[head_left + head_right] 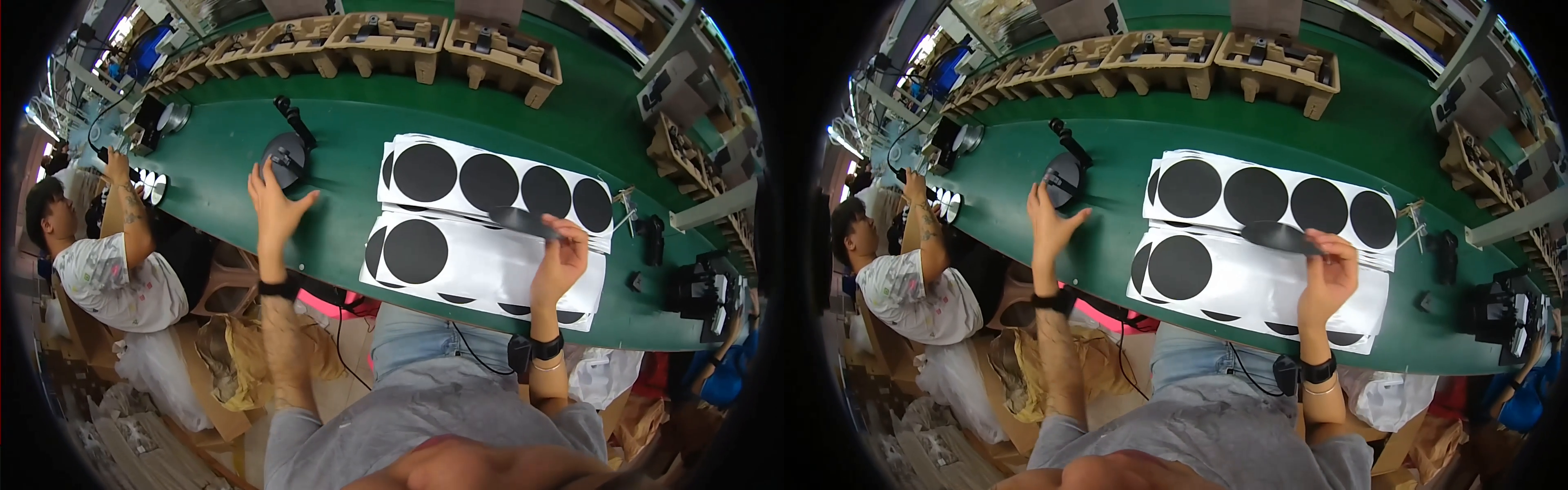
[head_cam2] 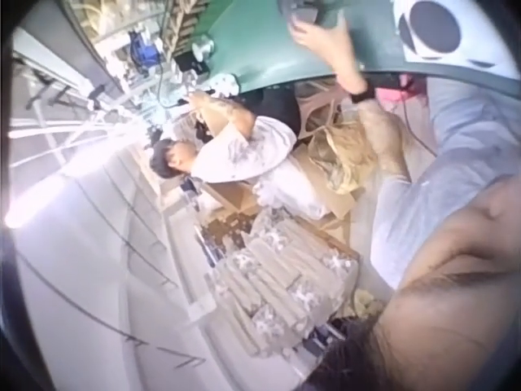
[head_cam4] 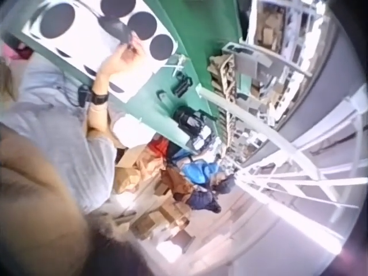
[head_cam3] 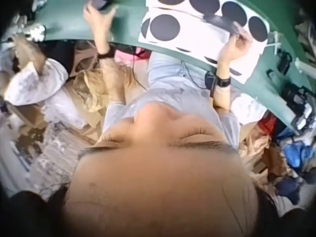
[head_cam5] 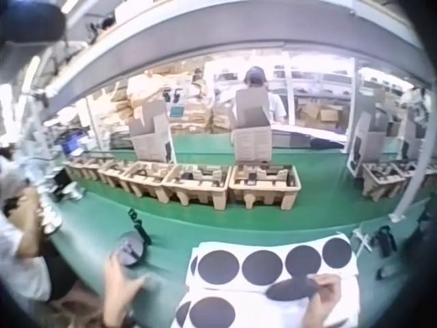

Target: Assembling circular pads onto a base plate at an electronics manufacturing station.

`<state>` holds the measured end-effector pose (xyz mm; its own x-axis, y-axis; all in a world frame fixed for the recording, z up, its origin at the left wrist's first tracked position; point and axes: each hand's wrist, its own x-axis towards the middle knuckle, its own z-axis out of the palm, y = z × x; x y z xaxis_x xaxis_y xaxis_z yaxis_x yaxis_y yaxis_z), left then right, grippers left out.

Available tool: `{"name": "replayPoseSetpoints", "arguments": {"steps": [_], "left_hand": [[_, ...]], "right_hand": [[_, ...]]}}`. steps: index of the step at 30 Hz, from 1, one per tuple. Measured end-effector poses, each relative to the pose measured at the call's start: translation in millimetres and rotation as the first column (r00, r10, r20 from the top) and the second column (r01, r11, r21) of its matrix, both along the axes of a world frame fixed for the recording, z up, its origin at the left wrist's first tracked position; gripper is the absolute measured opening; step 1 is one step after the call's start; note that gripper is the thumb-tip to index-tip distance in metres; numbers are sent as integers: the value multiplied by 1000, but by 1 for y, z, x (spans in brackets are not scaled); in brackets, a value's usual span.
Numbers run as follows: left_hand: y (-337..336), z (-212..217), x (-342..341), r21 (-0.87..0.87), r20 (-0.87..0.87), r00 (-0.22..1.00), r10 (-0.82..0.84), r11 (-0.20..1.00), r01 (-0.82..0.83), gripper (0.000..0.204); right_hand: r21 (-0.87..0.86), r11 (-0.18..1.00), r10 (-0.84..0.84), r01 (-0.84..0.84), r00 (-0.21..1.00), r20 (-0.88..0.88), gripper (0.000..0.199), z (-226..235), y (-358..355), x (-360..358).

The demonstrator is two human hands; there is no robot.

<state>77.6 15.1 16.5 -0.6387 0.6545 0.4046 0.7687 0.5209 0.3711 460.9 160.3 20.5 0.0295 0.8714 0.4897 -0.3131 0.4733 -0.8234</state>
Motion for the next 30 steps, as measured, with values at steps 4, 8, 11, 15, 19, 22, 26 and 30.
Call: {"name": "replayPoseSetpoints", "arguments": {"steps": [4, 8, 11, 15, 19, 22, 26, 30], "left_hand": [[14, -5, -33, -287, 109, 988, -107, 949, 134, 107], [13, -11, -50, -265, 118, 986, -117, 953, 145, 91], [12, -9, -58, -265, 49, 987, -150, 951, 158, 84], [5, 10, -35, -309, 160, 986, -37, 947, 85, 76], [-26, 36, 13, 495, 679, 594, -431, 866, 63, 66], [-33, 61, 96, 750, 661, 141, -737, 646, -138, 71], [-14, 72, 190, 778, 550, -116, -827, 558, -288, 82], [-4, 64, 230, 817, 480, -182, -858, 513, -262, 87]], "right_hand": [[-196, 971, 152, -135, 986, 74, 17, 8, -14, -2], [-281, 876, 395, -391, 917, -45, 15, 19, -18, -5], [-358, 793, 475, -494, 868, -144, 14, 25, -21, -8], [-411, 757, 482, -508, 859, -173, 14, 27, -29, -1], [-389, 746, 513, -541, 839, -183, 13, 32, -36, 2], [-334, 721, 568, -607, 794, -216, 13, 35, -41, -2], [-353, 598, 667, -720, 691, -279, 13, 50, -56, -15], [-363, 588, 671, -723, 687, -280, 13, 55, -65, -13]]}}
